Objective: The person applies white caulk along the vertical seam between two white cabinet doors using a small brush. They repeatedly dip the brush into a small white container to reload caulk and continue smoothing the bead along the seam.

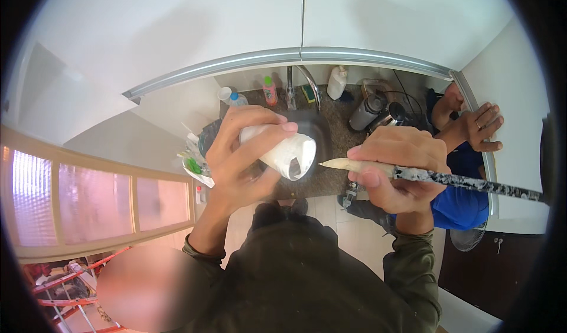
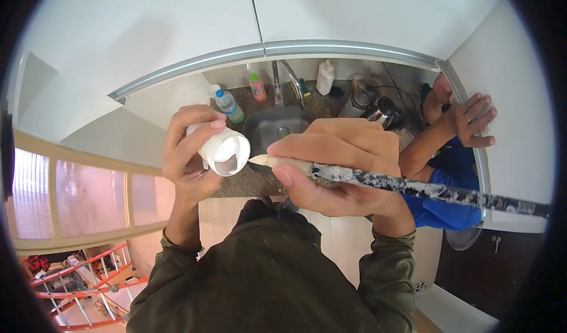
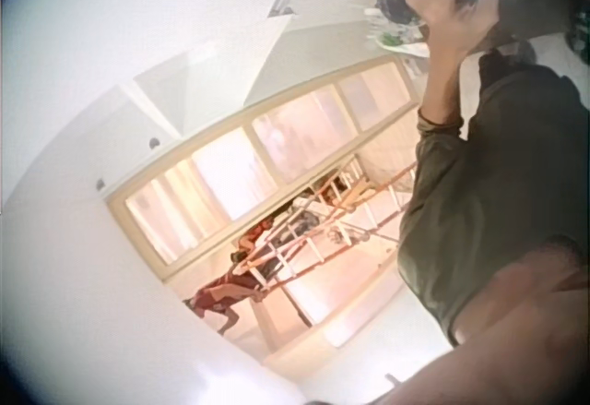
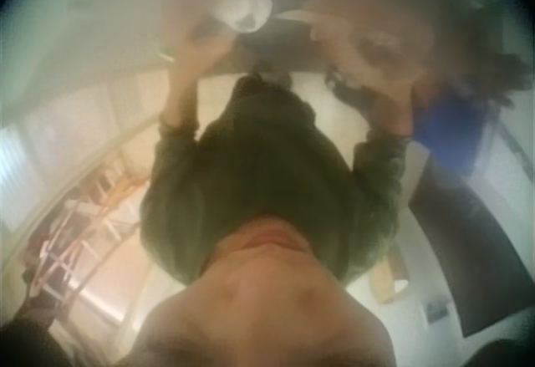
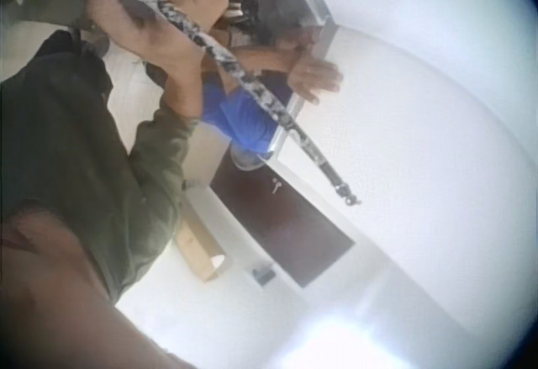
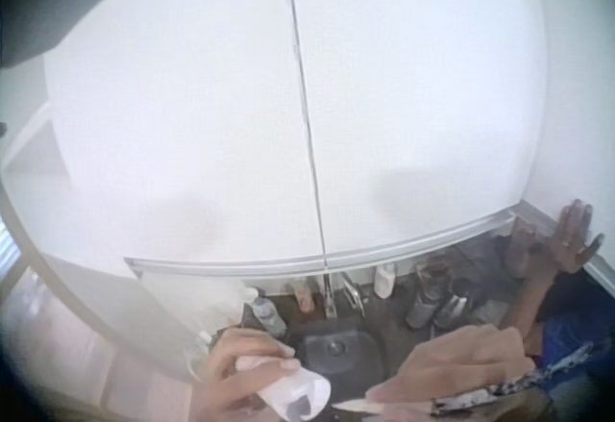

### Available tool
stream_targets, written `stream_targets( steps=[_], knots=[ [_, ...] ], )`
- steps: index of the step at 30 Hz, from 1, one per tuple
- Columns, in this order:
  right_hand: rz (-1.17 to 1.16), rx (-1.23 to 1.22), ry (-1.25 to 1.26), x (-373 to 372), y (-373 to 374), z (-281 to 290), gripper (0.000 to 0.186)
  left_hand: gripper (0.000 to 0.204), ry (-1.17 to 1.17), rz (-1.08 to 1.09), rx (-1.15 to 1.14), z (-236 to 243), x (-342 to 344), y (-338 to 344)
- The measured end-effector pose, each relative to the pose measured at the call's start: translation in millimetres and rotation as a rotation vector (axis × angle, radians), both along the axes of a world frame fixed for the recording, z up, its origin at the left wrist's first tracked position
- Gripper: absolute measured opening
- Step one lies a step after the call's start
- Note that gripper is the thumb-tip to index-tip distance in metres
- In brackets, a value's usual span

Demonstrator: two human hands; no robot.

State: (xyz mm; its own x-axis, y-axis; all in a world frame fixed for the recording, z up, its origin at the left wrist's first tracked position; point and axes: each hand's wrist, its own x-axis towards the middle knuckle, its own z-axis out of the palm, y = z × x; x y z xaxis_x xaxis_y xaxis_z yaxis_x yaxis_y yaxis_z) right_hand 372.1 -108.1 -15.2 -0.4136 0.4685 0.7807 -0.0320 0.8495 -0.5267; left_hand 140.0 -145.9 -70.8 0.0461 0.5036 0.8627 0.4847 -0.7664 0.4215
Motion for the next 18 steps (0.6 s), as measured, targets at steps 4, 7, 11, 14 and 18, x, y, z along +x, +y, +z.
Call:
stream_targets(
  steps=[4, 7, 11, 14, 18],
  knots=[
    [-0.02, 0.107, -0.085, -2, -2, 4, 0.019, 0.052, 0.067, 0.059, 0.036, 8, -1, -5],
    [0.012, 0.137, -0.098, -6, -1, 3, 0.022, 0.053, 0.082, 0.082, 0.06, 12, -2, -9],
    [-0.01, 0.165, -0.159, -7, -2, 5, 0.022, 0.054, 0.093, 0.11, 0.091, 15, -5, -11],
    [-0.019, 0.156, -0.179, -10, -2, 9, 0.022, 0.055, 0.094, 0.119, 0.115, 15, -9, -10],
    [-0.029, 0.17, -0.157, -14, -1, 6, 0.023, 0.057, 0.103, 0.127, 0.117, 16, -11, -10]
  ],
)
